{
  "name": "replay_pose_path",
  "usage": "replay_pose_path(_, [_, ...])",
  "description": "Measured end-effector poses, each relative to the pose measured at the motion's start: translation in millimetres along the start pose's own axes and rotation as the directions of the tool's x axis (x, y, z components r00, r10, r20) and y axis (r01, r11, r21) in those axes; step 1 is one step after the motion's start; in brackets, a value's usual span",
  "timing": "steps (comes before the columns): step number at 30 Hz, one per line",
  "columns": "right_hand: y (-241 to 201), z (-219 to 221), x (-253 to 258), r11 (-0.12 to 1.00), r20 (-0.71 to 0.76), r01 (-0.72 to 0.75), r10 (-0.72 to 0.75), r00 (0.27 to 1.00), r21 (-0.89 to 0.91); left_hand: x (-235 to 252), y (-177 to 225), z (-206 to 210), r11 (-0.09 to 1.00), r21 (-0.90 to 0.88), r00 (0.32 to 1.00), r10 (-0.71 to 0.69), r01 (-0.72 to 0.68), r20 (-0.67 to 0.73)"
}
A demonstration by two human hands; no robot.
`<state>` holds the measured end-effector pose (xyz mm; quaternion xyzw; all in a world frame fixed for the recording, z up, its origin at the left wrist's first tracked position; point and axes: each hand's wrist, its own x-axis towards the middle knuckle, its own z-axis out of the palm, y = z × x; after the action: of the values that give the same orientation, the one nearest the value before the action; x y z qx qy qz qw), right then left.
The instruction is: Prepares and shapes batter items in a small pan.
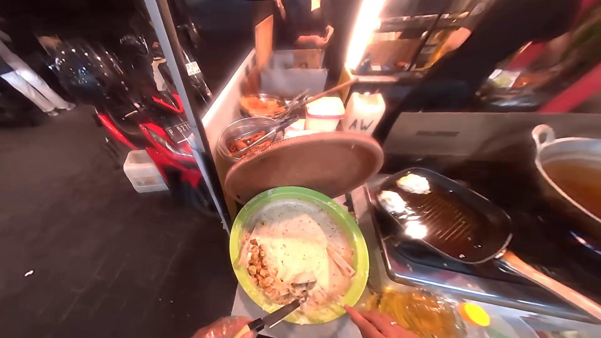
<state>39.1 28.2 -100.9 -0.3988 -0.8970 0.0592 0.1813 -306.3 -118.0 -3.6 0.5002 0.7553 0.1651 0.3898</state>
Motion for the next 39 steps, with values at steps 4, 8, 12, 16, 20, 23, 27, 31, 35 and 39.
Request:
replay_pose_path(4, [-11.4,6.4,-6.9,1.000,-0.004,-0.005,0.005,1.000,-0.011,14.6,11.7,29.8,0.979,0.205,0.992,0.031,-0.006,-0.118])
replay_pose_path(8, [-18.9,11.8,-12.3,0.999,-0.037,-0.027,0.026,0.999,-0.026,24.0,9.9,49.3,0.946,0.324,0.984,0.030,0.030,-0.178])
replay_pose_path(12, [-17.3,16.7,-19.0,0.997,-0.069,-0.032,0.027,0.997,-0.065,29.7,11.9,43.8,0.930,0.362,0.995,-0.023,0.056,-0.094])
replay_pose_path(16, [-13.1,7.4,-8.3,0.999,-0.071,-0.048,0.047,0.996,-0.009,33.3,11.3,34.1,0.920,0.388,0.999,-0.046,0.048,-0.015])
replay_pose_path(20, [-10.2,13.4,25.8,0.997,-0.051,0.039,-0.042,0.998,-0.064,33.4,11.3,28.7,0.908,0.414,0.997,-0.072,0.068,-0.008])
replay_pose_path(23, [-3.2,33.9,48.4,0.967,-0.035,0.194,-0.203,0.979,-0.164,32.8,9.7,24.5,0.903,0.421,0.996,-0.090,0.085,-0.010])
replay_pose_path(27, [3.1,32.5,54.5,0.938,0.158,0.305,-0.280,0.947,-0.167,26.4,9.4,21.6,0.913,0.396,0.995,-0.095,0.095,-0.020])
replay_pose_path(31, [18.8,-6.3,52.8,0.967,0.176,0.240,-0.222,0.959,-0.088,12.1,6.1,20.5,0.936,0.337,0.995,-0.093,0.102,-0.043])
replay_pose_path(35, [24.6,-12.2,56.9,0.967,0.063,0.181,-0.172,0.983,-0.178,6.1,0.9,21.8,0.941,0.316,0.993,-0.113,0.122,-0.046])
replay_pose_path(39, [-3.9,-1.7,59.9,0.943,0.169,0.115,-0.064,0.984,-0.314,9.5,11.2,23.4,0.915,0.375,0.988,-0.125,0.152,-0.094])
